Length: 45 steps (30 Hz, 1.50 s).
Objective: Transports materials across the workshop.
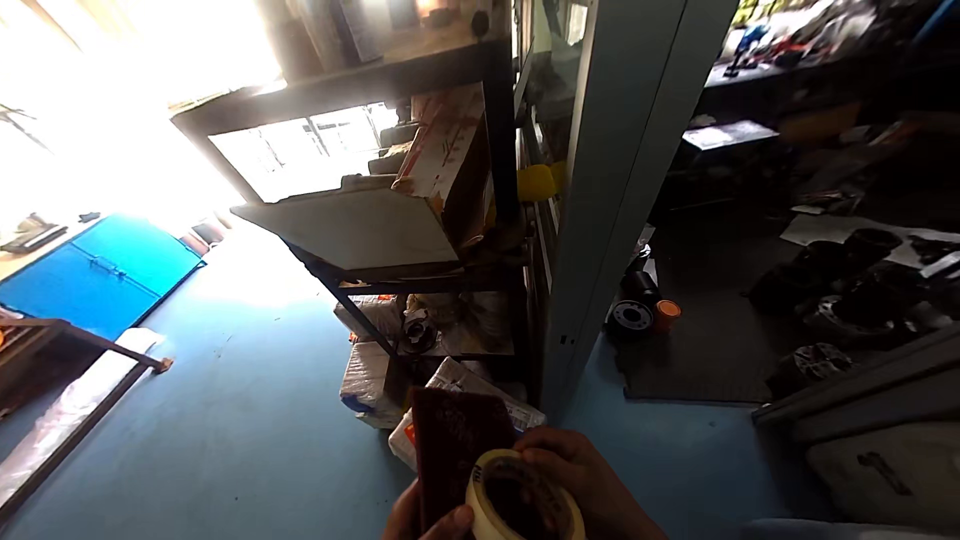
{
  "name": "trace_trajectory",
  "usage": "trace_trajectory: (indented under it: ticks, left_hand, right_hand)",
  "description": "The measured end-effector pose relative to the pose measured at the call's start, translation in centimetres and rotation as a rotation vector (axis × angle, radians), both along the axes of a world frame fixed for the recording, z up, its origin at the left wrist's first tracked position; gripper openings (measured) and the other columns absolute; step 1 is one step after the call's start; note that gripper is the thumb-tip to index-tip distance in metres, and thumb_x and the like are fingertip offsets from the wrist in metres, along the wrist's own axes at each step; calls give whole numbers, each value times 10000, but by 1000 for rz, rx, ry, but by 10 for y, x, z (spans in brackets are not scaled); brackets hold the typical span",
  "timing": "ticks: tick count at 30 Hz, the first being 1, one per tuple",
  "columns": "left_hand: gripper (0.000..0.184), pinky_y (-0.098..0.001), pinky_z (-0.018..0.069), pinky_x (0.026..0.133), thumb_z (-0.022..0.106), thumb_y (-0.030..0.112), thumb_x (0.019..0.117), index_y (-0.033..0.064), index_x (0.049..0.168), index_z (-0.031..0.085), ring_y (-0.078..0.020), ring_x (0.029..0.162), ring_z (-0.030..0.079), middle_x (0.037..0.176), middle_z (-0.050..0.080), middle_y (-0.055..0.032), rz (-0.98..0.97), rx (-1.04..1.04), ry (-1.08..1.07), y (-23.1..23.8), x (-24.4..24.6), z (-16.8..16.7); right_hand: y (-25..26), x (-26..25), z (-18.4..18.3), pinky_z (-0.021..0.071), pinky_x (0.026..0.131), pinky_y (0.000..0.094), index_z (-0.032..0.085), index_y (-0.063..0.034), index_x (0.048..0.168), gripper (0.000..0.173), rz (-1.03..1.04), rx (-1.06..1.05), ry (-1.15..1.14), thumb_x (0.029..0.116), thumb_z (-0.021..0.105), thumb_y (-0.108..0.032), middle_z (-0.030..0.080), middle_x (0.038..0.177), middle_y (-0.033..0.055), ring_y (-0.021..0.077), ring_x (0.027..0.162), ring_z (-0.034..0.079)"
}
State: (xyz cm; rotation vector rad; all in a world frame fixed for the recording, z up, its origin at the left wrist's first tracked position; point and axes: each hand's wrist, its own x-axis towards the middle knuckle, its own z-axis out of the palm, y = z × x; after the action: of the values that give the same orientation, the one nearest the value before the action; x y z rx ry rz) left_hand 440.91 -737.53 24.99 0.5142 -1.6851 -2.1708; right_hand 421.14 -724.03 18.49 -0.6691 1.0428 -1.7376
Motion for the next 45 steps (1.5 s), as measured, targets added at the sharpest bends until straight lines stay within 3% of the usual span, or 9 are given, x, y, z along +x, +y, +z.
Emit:
trace_trajectory:
  ticks: [20,45]
  left_hand:
    - [228,-317,600,904,672,127,971,120,1197,640,-70,952,722,1046,762,41,9,-32,26,-14,-4,-5]
    - [259,-330,596,915,697,135,957,95,1207,639,-86,968,720,1065,758,11,-160,-15,60,10,-23,-16]
  right_hand:
    - [-18,-9,-6,581,522,251,724,-75,1066,174,42,-35,-8,1026,579,-163,736,811,27,86,576,668]
    - [39,3,-15,594,555,264,733,-71,1073,183,-152,-45,-35,1028,577,-157,742,842,32,97,617,685]
